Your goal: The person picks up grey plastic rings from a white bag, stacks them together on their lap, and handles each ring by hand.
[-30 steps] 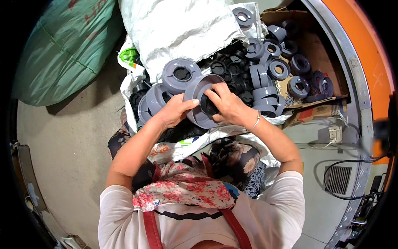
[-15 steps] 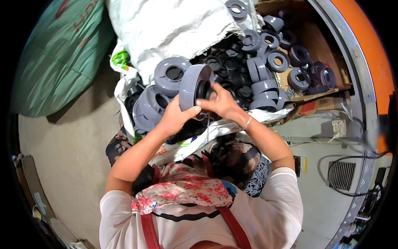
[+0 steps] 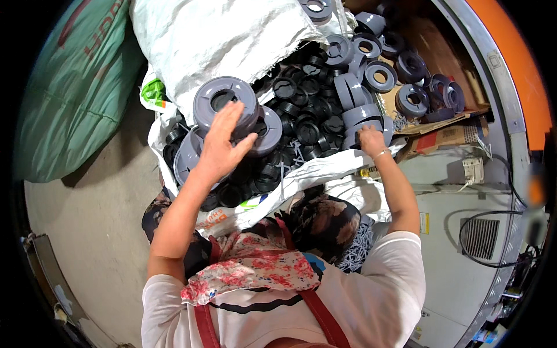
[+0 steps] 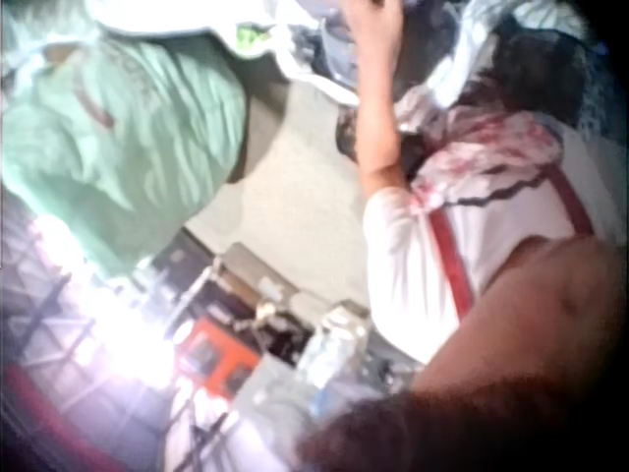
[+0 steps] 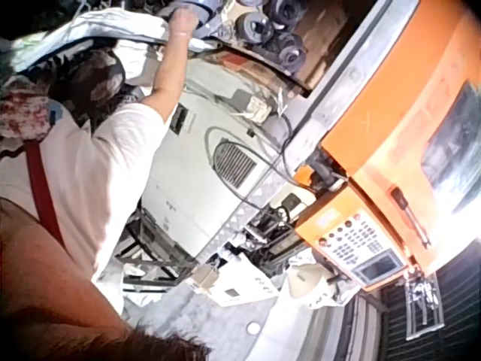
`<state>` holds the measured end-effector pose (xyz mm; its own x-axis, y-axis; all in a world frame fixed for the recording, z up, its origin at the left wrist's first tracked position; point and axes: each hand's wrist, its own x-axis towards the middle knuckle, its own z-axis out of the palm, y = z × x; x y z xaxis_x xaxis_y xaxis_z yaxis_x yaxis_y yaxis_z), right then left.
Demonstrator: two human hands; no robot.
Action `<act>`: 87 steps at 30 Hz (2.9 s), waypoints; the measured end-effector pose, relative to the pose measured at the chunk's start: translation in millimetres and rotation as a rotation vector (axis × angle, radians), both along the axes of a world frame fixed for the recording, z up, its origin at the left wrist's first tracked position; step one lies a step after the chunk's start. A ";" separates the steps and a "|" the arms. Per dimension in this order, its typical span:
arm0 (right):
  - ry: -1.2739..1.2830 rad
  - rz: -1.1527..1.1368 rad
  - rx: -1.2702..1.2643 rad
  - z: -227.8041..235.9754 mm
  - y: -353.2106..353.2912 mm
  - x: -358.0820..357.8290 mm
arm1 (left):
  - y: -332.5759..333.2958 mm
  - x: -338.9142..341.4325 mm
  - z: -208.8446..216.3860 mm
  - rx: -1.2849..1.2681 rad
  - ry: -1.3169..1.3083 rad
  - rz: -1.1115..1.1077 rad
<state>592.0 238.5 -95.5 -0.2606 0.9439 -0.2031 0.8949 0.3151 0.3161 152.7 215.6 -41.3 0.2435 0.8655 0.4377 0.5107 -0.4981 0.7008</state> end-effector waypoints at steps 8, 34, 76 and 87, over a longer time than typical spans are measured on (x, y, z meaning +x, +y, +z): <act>0.646 0.389 0.475 87.6 19.4 -92.8 | -16.4 32.8 -16.4 -0.278 -0.418 -0.098; 0.931 0.153 -0.223 105.8 -8.6 -233.4 | -28.3 25.2 -5.1 -0.970 -1.310 -0.299; 0.135 -0.026 0.277 63.9 58.2 -3.9 | -23.4 32.5 -14.6 0.032 0.031 -0.296; 0.129 -0.131 0.254 3.8 36.9 -20.1 | -32.7 28.0 -23.1 0.034 0.129 -0.348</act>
